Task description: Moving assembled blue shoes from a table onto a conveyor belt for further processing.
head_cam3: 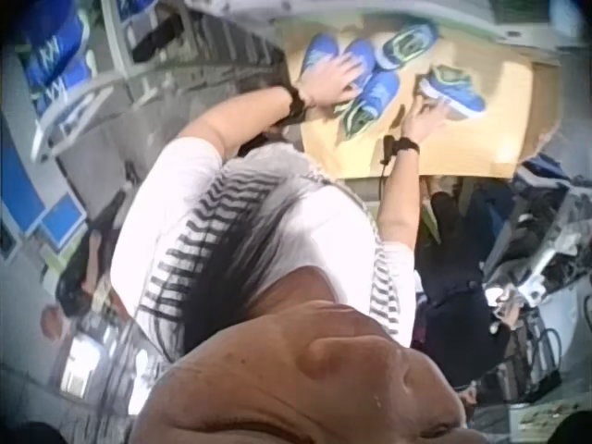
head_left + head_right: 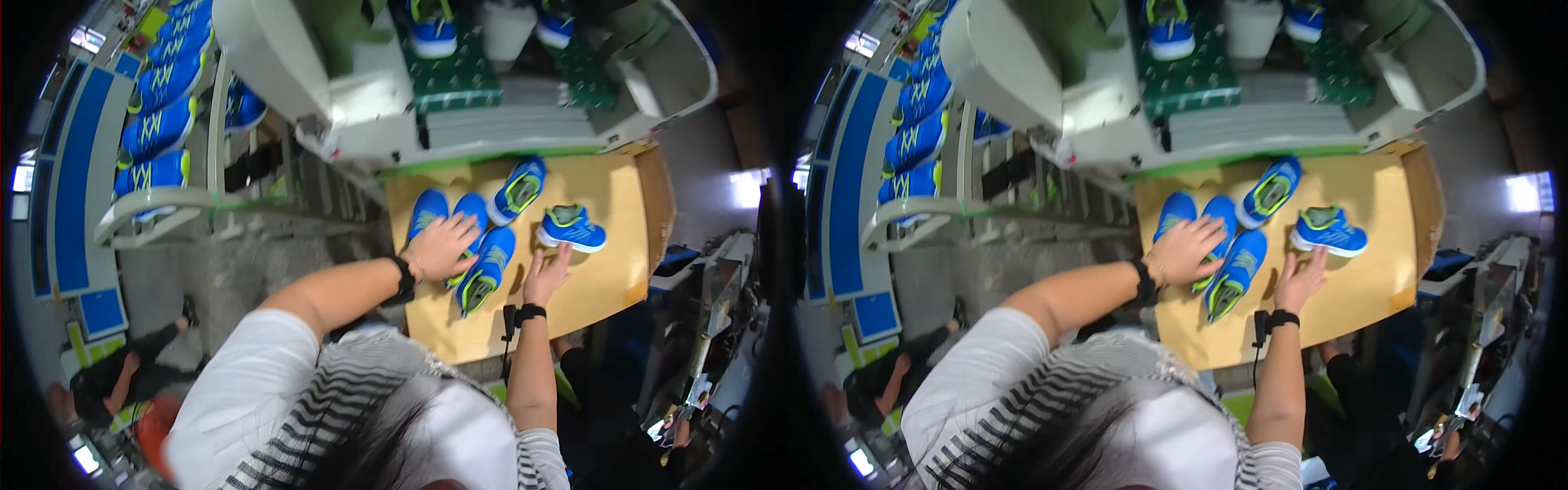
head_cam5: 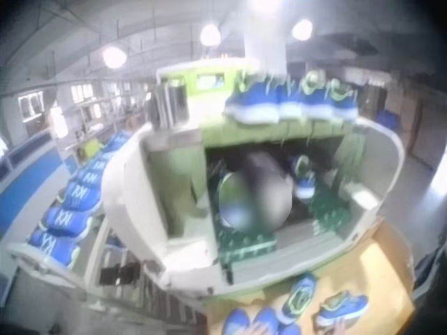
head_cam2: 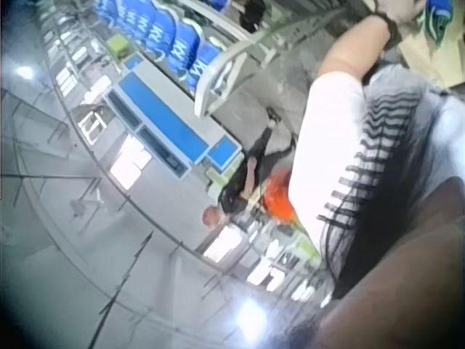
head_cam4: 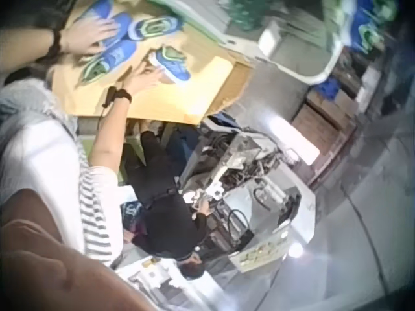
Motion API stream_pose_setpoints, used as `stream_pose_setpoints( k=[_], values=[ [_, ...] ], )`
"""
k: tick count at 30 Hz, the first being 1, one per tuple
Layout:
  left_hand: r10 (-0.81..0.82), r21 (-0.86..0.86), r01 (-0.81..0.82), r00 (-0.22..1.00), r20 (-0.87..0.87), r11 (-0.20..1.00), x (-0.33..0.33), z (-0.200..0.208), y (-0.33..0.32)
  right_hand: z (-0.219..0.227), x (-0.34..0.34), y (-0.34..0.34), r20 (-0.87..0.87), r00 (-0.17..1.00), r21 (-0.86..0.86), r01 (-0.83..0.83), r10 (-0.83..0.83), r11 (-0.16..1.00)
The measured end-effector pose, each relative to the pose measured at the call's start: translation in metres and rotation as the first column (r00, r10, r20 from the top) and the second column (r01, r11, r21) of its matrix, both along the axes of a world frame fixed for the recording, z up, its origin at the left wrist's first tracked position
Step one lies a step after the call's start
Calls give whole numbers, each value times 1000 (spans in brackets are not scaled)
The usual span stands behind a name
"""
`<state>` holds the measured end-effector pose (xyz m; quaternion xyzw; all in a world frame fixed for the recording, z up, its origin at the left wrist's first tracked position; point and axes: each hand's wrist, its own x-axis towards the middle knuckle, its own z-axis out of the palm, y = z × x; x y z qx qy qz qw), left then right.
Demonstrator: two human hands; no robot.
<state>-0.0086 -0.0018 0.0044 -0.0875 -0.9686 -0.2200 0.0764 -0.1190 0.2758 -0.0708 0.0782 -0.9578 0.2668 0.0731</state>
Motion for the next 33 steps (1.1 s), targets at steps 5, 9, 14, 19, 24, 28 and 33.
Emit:
stream_pose_setpoints(
  k=[5, 9, 14, 19, 24, 28, 33],
  values=[
    [37, 12, -38, 999, 19, 999, 8, -5, 1, 33, -26, -31, 195, 898, -735, 400, -394, 548],
    [24, 2, -24, 999, 29, 1000, 5, -2, 2, 19, -66, -21, 220, 848, -233, 526, -482, 818],
    [5, 32, -5, 1000, -15, 999, 2, -15, 3, 14, -41, -27, 254, 963, -624, 87, 96, 776],
    [41, 11, -41, 999, -29, 999, 9, -18, 3, 10, 8, -17, 383, 913, -584, 122, 140, 803],
    [11, 9, -11, 1000, 16, 1000, 5, -11, 2, -49, 118, 16, 434, 838, -171, -284, 331, 944],
    [13, 44, -12, 1000, -21, 999, 2, -20, 1, -30, 214, 2, 405, 878, -61, -253, 256, 966],
    [-38, 64, 39, 999, -12, 997, -3, -16, -2, -15, 254, -18, 384, 907, 209, -270, 175, 940]
  ],
)
